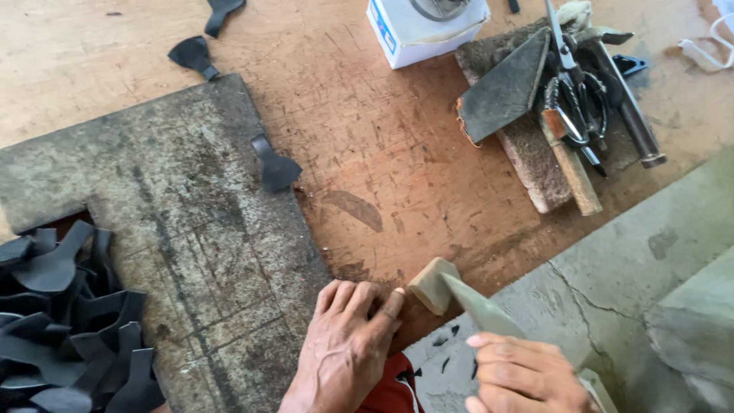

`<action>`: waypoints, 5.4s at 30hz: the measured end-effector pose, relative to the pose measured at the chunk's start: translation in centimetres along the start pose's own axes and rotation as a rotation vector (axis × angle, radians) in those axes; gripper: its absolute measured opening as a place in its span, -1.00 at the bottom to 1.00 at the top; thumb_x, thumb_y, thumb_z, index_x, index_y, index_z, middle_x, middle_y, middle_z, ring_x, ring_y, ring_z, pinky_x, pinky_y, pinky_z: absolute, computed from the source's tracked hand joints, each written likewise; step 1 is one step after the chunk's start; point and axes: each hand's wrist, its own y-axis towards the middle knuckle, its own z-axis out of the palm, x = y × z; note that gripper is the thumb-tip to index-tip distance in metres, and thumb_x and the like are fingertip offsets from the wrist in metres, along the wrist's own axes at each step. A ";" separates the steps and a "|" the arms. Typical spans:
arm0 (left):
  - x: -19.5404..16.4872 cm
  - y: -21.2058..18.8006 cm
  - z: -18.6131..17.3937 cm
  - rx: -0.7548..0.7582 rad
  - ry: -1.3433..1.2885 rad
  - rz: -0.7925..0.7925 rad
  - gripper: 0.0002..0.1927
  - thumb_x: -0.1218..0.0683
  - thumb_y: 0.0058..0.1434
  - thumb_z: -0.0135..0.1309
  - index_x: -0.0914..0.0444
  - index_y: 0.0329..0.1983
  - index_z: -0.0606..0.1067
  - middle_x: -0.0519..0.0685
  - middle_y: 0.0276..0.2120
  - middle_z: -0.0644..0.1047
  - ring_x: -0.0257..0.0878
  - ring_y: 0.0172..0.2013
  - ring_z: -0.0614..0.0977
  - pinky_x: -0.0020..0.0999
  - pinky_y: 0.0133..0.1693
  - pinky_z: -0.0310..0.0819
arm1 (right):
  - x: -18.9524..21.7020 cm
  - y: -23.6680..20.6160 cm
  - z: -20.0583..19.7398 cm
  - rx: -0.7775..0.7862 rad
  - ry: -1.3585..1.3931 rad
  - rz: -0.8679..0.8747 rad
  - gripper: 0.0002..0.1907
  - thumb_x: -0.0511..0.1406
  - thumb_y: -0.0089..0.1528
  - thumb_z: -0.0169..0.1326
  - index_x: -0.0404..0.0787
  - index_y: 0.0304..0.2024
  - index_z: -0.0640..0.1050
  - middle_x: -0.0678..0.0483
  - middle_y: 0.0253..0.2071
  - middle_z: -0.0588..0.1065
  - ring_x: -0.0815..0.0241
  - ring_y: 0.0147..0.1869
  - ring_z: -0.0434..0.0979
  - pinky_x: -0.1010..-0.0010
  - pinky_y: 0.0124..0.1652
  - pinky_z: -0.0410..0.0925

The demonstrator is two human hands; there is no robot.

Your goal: The person trims the edges of small black rubber pieces with a curved knife, holding each piece against a worn wooden board and shaving off excess material, then tosses trimmed pieces onto a growing pile and discards scraps to the floor. The person occasionally reaches into the pile to pick up the next piece and continues trimming.

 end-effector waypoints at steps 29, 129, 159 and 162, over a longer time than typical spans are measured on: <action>0.8 0.0 -3.9 0.057 -0.114 -0.093 -0.51 0.14 0.30 -0.02 0.25 0.32 0.42 0.30 0.24 0.36 0.16 0.25 0.39 -0.05 0.26 0.18 | -8.5 -6.6 2.4 -1.072 1.081 0.602 -0.57 -0.19 0.64 -0.15 -0.17 -0.34 0.36 -0.01 -0.25 0.45 0.03 0.03 0.44 -0.16 0.48 0.13; -1.1 -16.6 -0.9 -0.748 -1.236 -0.843 -0.75 0.09 0.40 0.02 0.38 -0.26 0.57 -0.08 -0.57 0.56 -0.41 -0.65 0.52 -0.48 -0.60 0.40 | 11.6 3.3 14.8 0.234 0.213 -0.389 -0.79 -0.39 0.14 0.29 -0.22 -0.50 0.48 0.11 -0.45 0.43 0.17 -0.29 0.57 0.06 0.10 0.53; 0.9 -18.7 1.5 -0.737 -1.346 -0.577 -0.84 0.19 0.33 0.10 0.43 -0.22 0.56 -0.09 -0.37 0.62 -0.44 -0.36 0.57 -0.50 -0.31 0.54 | 10.7 6.9 18.6 0.347 0.355 -0.491 -0.74 -0.33 0.14 0.35 -0.25 -0.44 0.49 0.06 -0.38 0.44 0.08 -0.20 0.57 0.03 0.16 0.50; 0.4 -18.2 1.6 -0.815 -1.348 -0.701 -0.80 0.15 0.37 0.07 0.42 -0.23 0.58 -0.09 -0.38 0.62 -0.45 -0.39 0.56 -0.48 -0.35 0.52 | 11.1 6.8 17.8 0.349 0.375 -0.446 -0.75 -0.37 0.17 0.34 -0.25 -0.44 0.48 0.07 -0.38 0.44 0.11 -0.20 0.57 -0.01 0.20 0.50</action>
